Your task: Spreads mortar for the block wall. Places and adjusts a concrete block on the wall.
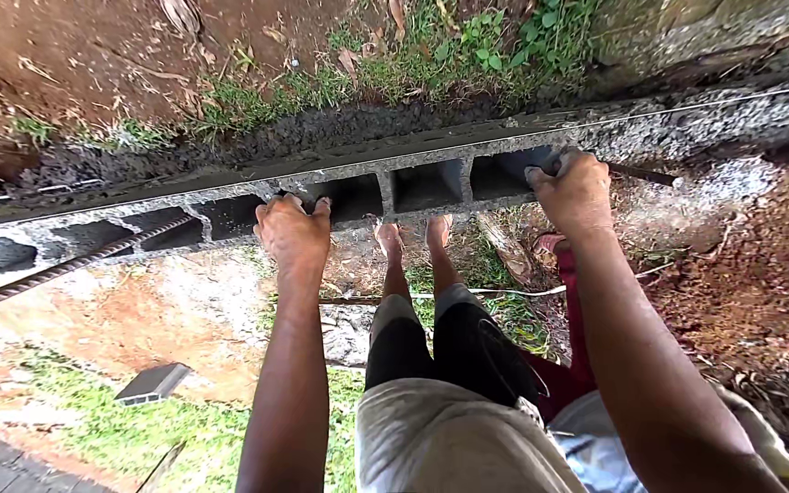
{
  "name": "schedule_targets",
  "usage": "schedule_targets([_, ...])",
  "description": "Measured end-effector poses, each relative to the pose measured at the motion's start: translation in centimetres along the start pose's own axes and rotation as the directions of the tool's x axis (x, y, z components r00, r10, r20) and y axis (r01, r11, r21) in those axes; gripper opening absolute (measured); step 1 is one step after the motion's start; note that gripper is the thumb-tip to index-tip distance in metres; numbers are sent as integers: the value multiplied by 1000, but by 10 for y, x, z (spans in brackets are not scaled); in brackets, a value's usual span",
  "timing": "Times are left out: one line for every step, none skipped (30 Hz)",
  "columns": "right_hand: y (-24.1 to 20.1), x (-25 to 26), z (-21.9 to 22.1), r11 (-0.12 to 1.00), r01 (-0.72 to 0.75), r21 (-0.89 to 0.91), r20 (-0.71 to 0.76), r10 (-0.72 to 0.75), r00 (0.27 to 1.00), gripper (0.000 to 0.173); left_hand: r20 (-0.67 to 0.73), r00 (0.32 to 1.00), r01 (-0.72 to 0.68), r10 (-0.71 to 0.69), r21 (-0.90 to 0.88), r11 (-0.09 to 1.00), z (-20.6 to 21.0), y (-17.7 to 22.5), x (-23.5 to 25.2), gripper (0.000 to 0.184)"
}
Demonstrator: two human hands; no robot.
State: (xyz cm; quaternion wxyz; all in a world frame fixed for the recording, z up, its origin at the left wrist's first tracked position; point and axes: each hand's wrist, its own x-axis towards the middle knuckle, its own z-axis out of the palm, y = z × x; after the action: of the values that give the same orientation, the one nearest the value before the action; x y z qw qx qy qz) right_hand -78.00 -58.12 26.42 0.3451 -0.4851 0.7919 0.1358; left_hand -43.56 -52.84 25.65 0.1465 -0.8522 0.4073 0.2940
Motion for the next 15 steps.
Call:
schedule_targets([0,0,0,1000,1,0,0,-1,1000,39,-2,1000,1,-1,0,1000,0,0,0,49])
schedule_targets([0,0,0,1000,-1,-6,1,1,1000,39,-2,1000,7,-7,2,1000,0,1,0,48])
schedule_targets([1,1,-1,1000,-3,-12,1,3,1000,40,3,1000,13,-13,2,1000,-1,4,0,48])
schedule_targets([2,1,-2,1000,-4,-23,8,4,1000,42,5,1000,16,-16,-1,1000,-2,6,-1,48])
schedule_targets([1,1,-2,1000,-2,-30,21,2,1000,44,4,1000,17,-17,-9,1000,-4,6,-3,47])
schedule_targets([0,1,-2,1000,3,-30,30,-3,1000,47,2,1000,18,-18,-19,1000,-5,6,-3,47])
schedule_targets([0,0,-2,999,10,-34,34,-9,999,47,3,1000,24,-24,-25,999,-6,6,-4,47])
schedule_targets([0,0,-2,999,18,-38,32,-17,999,47,4,1000,30,-30,-25,999,-6,6,-4,47])
schedule_targets([0,-1,-3,999,24,-42,30,-22,999,47,4,999,34,-34,-19,999,-6,6,-3,46])
schedule_targets([0,-2,-3,999,26,-43,30,-25,999,47,10,999,36,-36,-15,999,-5,6,-3,47])
schedule_targets([-1,-2,-4,999,27,-42,27,-26,999,47,15,999,38,-38,-10,999,-5,7,-3,47])
schedule_targets([-1,-3,-4,999,24,-39,25,-23,999,47,21,999,41,-41,-4,999,-5,7,-2,47])
schedule_targets([-1,-3,-5,999,23,-42,20,-23,1000,47,26,999,44,-44,5,999,-5,8,-2,47])
schedule_targets([-1,-3,-5,999,22,-44,19,-21,1000,46,28,999,43,-43,9,999,-5,8,-1,47])
schedule_targets([-1,-3,-5,999,23,-41,21,-22,1000,46,30,999,40,-41,12,999,-5,8,-1,46])
